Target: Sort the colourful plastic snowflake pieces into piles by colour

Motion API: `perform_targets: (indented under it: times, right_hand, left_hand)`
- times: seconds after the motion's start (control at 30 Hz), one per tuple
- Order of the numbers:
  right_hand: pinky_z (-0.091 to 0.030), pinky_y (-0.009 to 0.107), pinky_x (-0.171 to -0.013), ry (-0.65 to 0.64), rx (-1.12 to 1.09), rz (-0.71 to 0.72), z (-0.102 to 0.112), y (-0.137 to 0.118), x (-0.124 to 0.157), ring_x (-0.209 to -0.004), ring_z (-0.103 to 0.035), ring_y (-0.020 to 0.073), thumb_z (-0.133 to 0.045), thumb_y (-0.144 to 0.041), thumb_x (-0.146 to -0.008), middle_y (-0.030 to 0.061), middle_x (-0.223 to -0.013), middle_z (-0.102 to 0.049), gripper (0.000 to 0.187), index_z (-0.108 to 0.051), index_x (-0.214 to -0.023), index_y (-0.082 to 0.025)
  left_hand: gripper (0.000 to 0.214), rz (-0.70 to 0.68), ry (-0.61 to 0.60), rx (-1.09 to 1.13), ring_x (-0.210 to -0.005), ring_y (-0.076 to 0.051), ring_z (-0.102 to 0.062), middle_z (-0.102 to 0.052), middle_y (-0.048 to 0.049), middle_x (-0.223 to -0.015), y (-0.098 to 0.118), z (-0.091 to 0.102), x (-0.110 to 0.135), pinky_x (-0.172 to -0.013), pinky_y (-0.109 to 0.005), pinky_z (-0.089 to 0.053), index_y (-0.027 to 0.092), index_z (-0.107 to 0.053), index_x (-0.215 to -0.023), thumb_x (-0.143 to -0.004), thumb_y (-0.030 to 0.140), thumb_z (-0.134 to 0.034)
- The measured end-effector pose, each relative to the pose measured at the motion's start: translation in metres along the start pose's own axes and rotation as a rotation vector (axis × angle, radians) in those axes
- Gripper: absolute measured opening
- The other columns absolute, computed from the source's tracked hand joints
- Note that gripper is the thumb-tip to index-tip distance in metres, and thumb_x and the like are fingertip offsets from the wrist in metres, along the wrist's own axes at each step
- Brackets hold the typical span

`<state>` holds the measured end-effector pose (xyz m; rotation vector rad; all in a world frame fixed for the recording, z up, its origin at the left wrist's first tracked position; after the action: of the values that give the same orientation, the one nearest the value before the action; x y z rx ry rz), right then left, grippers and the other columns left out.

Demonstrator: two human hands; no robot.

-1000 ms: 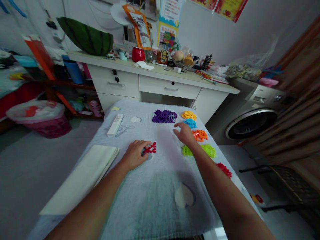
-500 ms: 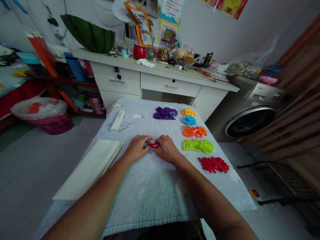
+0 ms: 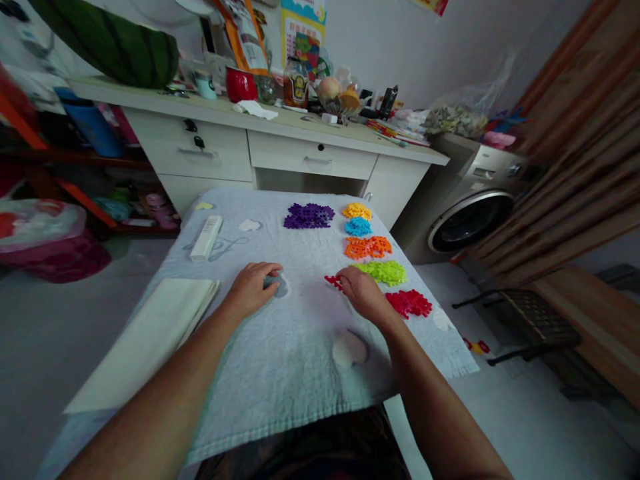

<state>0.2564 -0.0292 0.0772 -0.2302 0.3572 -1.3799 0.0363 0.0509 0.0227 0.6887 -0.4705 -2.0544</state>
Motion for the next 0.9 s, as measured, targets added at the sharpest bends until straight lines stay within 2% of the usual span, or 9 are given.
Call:
perform_targets:
  times: [0.1,0.17,0.23,0.3,0.4,0.5,0.73,0.83,0.9]
  right_hand:
    - [-0.043,0.027,-0.082,0.09,-0.017,-0.11,0.027,0.034,0.02,-0.09,-0.062,0.0183,-0.042,-0.019,-0.095,0.0089,-0.097,-0.07,0.025,-0.067,-0.093,-0.017]
    - [-0.043,0.027,-0.08,0.113,-0.029,-0.205,0.038,0.056,0.035,-0.088,-0.063,0.0181,-0.044,-0.02,-0.092,0.0072,-0.097,-0.071,0.023,-0.066,-0.099,-0.018]
    - [-0.042,0.026,-0.073,0.126,-0.026,-0.287,0.043,0.073,0.049,-0.081,-0.063,0.0174,-0.047,-0.02,-0.089,0.005,-0.092,-0.071,0.022,-0.065,-0.102,-0.02]
    - [-0.039,0.025,-0.067,0.125,-0.004,-0.339,0.043,0.083,0.06,-0.073,-0.061,0.0166,-0.05,-0.021,-0.086,0.0028,-0.082,-0.07,0.017,-0.064,-0.095,-0.02]
    - [-0.035,0.025,-0.062,0.118,0.035,-0.359,0.037,0.087,0.068,-0.067,-0.058,0.016,-0.051,-0.02,-0.084,0.0008,-0.072,-0.066,0.011,-0.061,-0.08,-0.021]
    - [-0.035,0.027,-0.065,0.155,0.099,-0.345,0.032,0.088,0.07,-0.071,-0.057,0.0175,-0.051,-0.018,-0.084,0.0027,-0.073,-0.066,0.014,-0.06,-0.075,-0.021]
    - [-0.039,0.034,-0.079,0.242,0.309,-0.309,0.03,0.091,0.073,-0.084,-0.054,0.0236,-0.054,-0.016,-0.085,0.0097,-0.086,-0.063,0.014,-0.065,-0.076,-0.02]
    - [-0.04,0.036,-0.082,0.311,0.288,-0.297,0.033,0.084,0.077,-0.088,-0.053,0.025,-0.054,-0.018,-0.087,0.0105,-0.093,-0.062,0.013,-0.067,-0.083,-0.021]
    - [-0.041,0.037,-0.085,0.323,0.22,-0.249,0.028,0.07,0.076,-0.091,-0.053,0.0255,-0.053,-0.018,-0.088,0.0106,-0.095,-0.062,0.014,-0.067,-0.087,-0.02]
  left_hand:
    - [0.036,-0.007,-0.002,0.001,-0.096,-0.026,-0.062,-0.072,-0.0073,-0.098,-0.001,-0.001,-0.001,-0.093,-0.043,-0.045,0.02,-0.066,-0.109,-0.076,0.031,-0.057]
    - [0.035,-0.012,0.001,0.008,-0.095,-0.026,-0.062,-0.072,-0.007,-0.098,-0.002,-0.002,-0.001,-0.092,-0.043,-0.045,0.021,-0.066,-0.108,-0.076,0.032,-0.057]
    - [0.034,-0.017,0.003,0.013,-0.094,-0.026,-0.063,-0.071,-0.0069,-0.097,-0.002,-0.002,-0.002,-0.093,-0.044,-0.045,0.021,-0.066,-0.107,-0.076,0.032,-0.057]
    - [0.034,-0.02,0.002,0.012,-0.094,-0.025,-0.063,-0.071,-0.0069,-0.097,-0.002,-0.002,-0.001,-0.093,-0.043,-0.045,0.021,-0.066,-0.107,-0.076,0.033,-0.057]
    - [0.035,-0.023,0.002,0.008,-0.095,-0.026,-0.063,-0.071,-0.0075,-0.098,-0.003,-0.001,-0.001,-0.093,-0.043,-0.045,0.02,-0.066,-0.107,-0.076,0.034,-0.055]
    - [0.035,-0.021,0.003,0.003,-0.096,-0.026,-0.063,-0.071,-0.0075,-0.098,-0.003,-0.001,0.0,-0.093,-0.043,-0.045,0.02,-0.066,-0.107,-0.077,0.035,-0.055]
    - [0.035,-0.032,0.007,-0.004,-0.095,-0.026,-0.063,-0.071,-0.0068,-0.098,-0.005,-0.002,0.001,-0.093,-0.043,-0.046,0.021,-0.066,-0.107,-0.077,0.036,-0.056]
    - [0.035,-0.044,0.006,-0.017,-0.094,-0.026,-0.063,-0.071,-0.0074,-0.098,-0.005,-0.003,0.001,-0.092,-0.043,-0.046,0.02,-0.066,-0.108,-0.079,0.037,-0.054]
    - [0.035,-0.047,0.0,-0.025,-0.095,-0.026,-0.063,-0.071,-0.0077,-0.099,-0.005,-0.003,0.001,-0.092,-0.043,-0.045,0.02,-0.066,-0.108,-0.08,0.037,-0.054]
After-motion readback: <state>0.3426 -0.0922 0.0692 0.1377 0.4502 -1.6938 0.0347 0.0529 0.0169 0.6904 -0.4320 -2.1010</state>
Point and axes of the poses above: each hand's wrist, its own x-axis away from the middle knuckle, its own z-axis out of the back of the hand, y = z × x, the point moved 8 cm from there along -x, towards the middle knuckle
